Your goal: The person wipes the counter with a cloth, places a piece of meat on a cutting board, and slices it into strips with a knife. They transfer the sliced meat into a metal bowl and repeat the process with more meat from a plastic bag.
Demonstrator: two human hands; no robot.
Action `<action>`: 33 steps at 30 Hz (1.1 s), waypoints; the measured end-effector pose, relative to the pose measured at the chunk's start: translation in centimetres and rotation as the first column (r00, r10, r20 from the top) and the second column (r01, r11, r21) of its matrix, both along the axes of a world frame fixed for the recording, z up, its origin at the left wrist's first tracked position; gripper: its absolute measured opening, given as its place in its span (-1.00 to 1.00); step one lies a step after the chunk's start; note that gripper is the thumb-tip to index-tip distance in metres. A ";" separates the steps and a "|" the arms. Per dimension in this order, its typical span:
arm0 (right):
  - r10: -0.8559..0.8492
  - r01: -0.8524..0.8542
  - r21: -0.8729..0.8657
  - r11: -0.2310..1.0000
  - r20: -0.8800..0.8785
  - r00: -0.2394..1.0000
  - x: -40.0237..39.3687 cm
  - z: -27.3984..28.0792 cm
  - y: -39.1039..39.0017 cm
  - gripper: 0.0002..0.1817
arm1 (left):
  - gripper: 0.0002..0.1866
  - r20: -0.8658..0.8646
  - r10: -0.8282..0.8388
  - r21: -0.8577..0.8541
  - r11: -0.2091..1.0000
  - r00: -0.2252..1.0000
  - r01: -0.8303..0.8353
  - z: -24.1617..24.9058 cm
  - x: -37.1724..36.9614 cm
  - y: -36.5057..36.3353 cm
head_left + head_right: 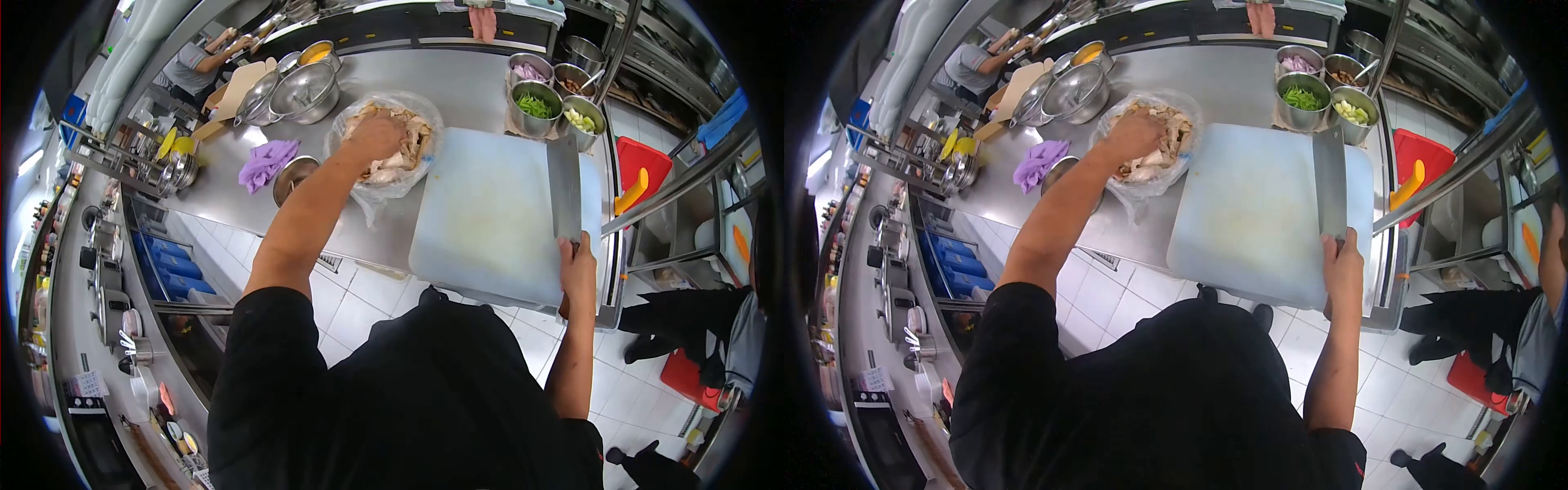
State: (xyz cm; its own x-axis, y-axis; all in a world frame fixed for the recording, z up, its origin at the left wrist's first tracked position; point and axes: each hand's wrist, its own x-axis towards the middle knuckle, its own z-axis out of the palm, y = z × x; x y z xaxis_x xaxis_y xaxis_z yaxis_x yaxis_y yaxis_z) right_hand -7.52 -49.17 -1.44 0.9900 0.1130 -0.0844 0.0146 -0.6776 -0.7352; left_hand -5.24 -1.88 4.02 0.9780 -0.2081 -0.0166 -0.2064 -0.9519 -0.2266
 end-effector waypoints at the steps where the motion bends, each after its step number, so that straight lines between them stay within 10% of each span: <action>1: -0.007 0.007 0.019 1.000 -0.015 1.000 0.0 -0.1 -0.1 -0.53 | -0.79 -0.015 -0.023 0.052 0.998 1.000 0.023 0.6 0.1 -0.3; 7: -0.003 0.005 -0.059 0.998 0.034 0.999 -0.4 0.3 0.0 -0.53 | -0.77 0.026 -0.066 -0.154 0.986 0.997 0.069 -0.2 0.2 1.8; 13: -0.024 0.023 -0.033 0.999 -0.028 0.999 -0.1 0.3 0.0 -0.53 | -0.72 -0.157 -0.108 0.119 0.985 0.982 0.127 0.3 1.7 0.0; 20: -0.001 -0.002 0.026 1.000 0.105 0.994 0.2 -2.0 -0.6 -0.49 | -0.72 -0.188 0.061 -0.234 0.967 0.980 -0.105 3.3 2.3 2.2; 28: -0.033 0.034 0.042 0.999 -0.024 0.999 -0.1 0.3 -0.1 -0.53 | -0.78 -0.493 0.183 -0.769 0.364 0.850 -0.525 7.1 1.5 4.5; 33: -0.018 0.019 0.031 0.999 -0.026 1.000 0.1 -0.4 -0.6 -0.52 | -0.77 -0.547 -0.081 -0.834 -0.033 0.833 -0.550 7.0 0.9 1.0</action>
State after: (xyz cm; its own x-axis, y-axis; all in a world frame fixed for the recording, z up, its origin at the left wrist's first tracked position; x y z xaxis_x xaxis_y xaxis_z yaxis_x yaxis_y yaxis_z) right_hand -7.43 -49.76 -1.86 0.9895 0.0976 -0.1062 -0.0166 -0.6544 -0.7560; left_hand -4.36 -0.89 11.00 0.9288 -0.0893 -0.3597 0.3404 -0.1779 0.9233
